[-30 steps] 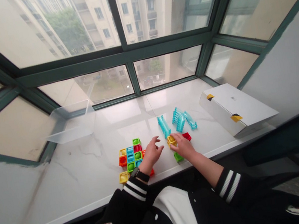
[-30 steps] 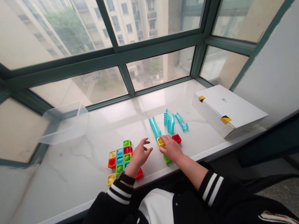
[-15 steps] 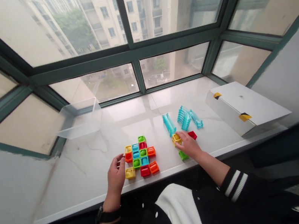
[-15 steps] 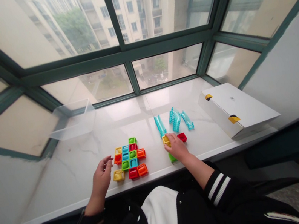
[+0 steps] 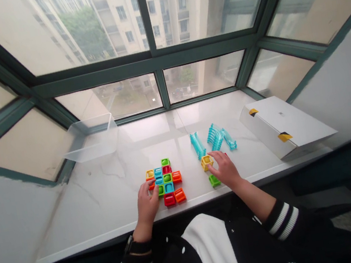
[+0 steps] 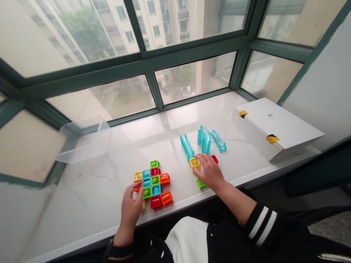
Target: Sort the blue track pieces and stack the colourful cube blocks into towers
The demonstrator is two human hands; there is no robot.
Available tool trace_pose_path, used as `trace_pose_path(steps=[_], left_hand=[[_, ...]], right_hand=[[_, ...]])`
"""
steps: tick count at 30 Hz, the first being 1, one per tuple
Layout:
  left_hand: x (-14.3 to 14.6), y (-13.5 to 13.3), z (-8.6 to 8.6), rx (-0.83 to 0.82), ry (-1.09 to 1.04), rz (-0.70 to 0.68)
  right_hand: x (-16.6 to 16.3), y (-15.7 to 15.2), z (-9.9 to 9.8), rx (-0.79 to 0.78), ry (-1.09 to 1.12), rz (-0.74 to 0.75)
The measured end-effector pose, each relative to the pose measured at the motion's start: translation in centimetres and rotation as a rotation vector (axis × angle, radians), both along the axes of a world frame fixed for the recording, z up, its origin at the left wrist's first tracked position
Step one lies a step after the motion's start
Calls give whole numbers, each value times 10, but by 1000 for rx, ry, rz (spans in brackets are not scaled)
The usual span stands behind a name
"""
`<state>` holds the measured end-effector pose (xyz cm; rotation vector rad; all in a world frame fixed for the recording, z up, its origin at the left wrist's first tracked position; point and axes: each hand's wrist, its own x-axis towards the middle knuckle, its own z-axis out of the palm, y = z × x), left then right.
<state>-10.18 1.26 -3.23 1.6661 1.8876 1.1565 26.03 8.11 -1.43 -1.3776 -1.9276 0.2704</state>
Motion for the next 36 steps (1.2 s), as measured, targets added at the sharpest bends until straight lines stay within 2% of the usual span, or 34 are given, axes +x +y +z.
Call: trace_pose_path(steps=[3, 7, 11, 16, 20, 23, 32, 36], left_hand=[[10, 6, -8, 67, 152, -98], [25, 14, -21, 89, 306, -203], [37, 19, -32, 81, 415, -248], [47, 16, -37, 46, 526, -250], [50, 15, -36, 31, 561, -233], [50, 15, -36, 24, 566, -234], [68, 14, -37, 6, 441, -225], [83, 9, -19, 28, 197, -240]], right_hand=[[-17, -14, 14, 46, 83, 156], [-57, -31, 12, -153, 18, 485], [-95, -37, -8, -352, -163, 552], [-115, -36, -26, -411, -296, 534], [-113, -36, -24, -424, -349, 505], [-99, -33, -16, -433, -293, 444], [-41, -32, 19, -347, 312, 419], [-37, -39, 23, -328, 447, 363]])
